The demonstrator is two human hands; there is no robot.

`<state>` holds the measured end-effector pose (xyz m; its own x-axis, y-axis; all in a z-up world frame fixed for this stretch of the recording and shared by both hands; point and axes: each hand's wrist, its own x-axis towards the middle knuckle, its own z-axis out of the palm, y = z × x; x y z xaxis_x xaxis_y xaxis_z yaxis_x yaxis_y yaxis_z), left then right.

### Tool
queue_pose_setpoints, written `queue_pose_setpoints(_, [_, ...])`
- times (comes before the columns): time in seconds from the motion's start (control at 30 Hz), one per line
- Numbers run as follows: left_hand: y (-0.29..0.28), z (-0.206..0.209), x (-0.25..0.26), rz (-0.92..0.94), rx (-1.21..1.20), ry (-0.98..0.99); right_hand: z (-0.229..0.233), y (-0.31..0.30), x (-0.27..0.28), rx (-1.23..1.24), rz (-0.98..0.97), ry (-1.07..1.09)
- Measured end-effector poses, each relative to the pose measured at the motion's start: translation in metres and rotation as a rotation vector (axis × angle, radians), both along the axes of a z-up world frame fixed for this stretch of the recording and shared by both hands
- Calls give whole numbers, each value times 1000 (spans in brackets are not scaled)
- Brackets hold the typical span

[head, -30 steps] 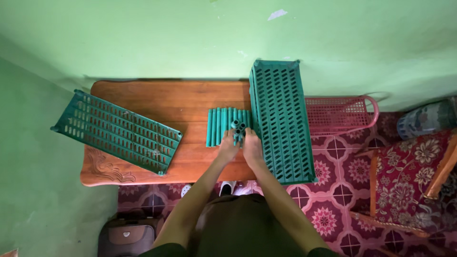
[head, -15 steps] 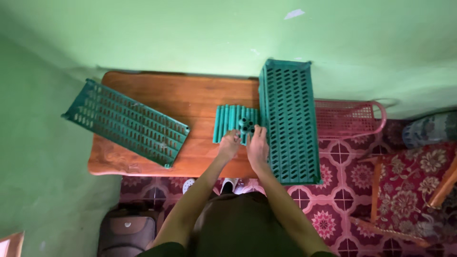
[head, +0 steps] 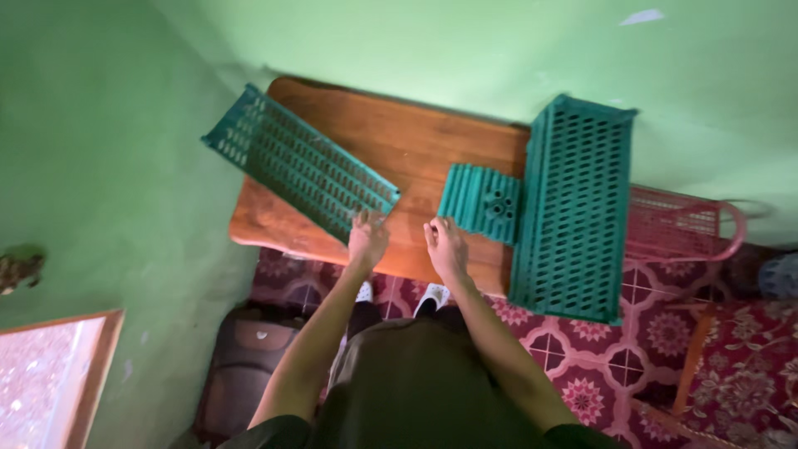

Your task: The person assembles a green plastic rack by inserting cylindrical legs into the corners of a perforated panel on a wooden table. The person repeatedly picks up legs, aligns them with the holes, and pushes them into place, then flips the panel to insert legs on the opposite side.

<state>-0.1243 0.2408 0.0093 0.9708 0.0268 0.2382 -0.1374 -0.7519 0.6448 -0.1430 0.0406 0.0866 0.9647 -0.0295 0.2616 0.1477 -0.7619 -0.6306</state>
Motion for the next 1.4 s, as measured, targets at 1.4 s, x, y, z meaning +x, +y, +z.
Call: queue_pose_setpoints(1.4, [118,91,-26,-461,-356,221,2,158,-38,-244,35,-107])
